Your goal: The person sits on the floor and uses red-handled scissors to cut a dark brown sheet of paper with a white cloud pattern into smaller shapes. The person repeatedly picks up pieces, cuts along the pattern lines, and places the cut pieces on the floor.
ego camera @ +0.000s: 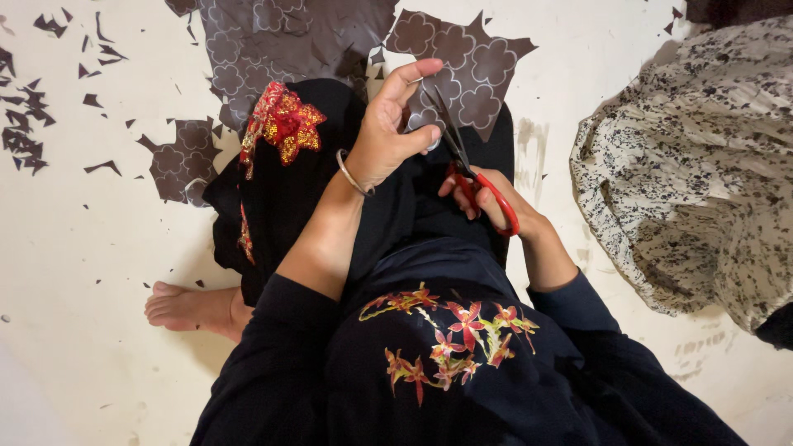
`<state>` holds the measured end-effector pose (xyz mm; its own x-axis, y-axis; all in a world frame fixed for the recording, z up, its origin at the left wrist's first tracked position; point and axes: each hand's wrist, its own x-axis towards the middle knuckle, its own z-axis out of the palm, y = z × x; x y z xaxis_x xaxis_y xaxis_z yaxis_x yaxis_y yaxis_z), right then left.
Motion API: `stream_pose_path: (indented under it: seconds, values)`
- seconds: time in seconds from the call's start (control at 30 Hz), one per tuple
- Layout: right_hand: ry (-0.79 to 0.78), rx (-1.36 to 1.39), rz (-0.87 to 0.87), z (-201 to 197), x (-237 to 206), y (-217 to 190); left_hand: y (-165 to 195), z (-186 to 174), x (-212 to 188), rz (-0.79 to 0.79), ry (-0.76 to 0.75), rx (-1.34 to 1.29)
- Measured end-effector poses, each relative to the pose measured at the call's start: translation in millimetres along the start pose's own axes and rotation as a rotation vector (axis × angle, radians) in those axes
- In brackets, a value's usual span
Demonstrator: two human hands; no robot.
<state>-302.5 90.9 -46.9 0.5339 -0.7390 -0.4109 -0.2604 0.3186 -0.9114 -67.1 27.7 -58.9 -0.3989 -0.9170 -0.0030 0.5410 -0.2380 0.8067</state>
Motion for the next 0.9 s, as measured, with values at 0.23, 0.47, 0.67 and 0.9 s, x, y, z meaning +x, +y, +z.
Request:
stream_pose_path:
  seconds: [0.23, 0.47, 0.67, 0.9]
  values:
    - [0.039, -0.053, 0.01, 0.5, 1.8, 1.1, 1.6, 0.6, 0.0, 0.003, 0.011, -0.035]
    - [0.033, -0.058, 0.024, -1.2, 1.2, 6.2, 2.8, 2.0, 0.1, 0.008, 0.01, -0.019]
    - [0.015, -0.073, 0.042, -3.7, -0.5, 1.5, 3.1, 0.6, -0.4, 0.017, -0.001, 0.002]
    - [-0.014, -0.085, 0.027, -10.2, -3.1, -4.8, 3.4, 0.0, -1.3, 0.009, -0.03, -0.035]
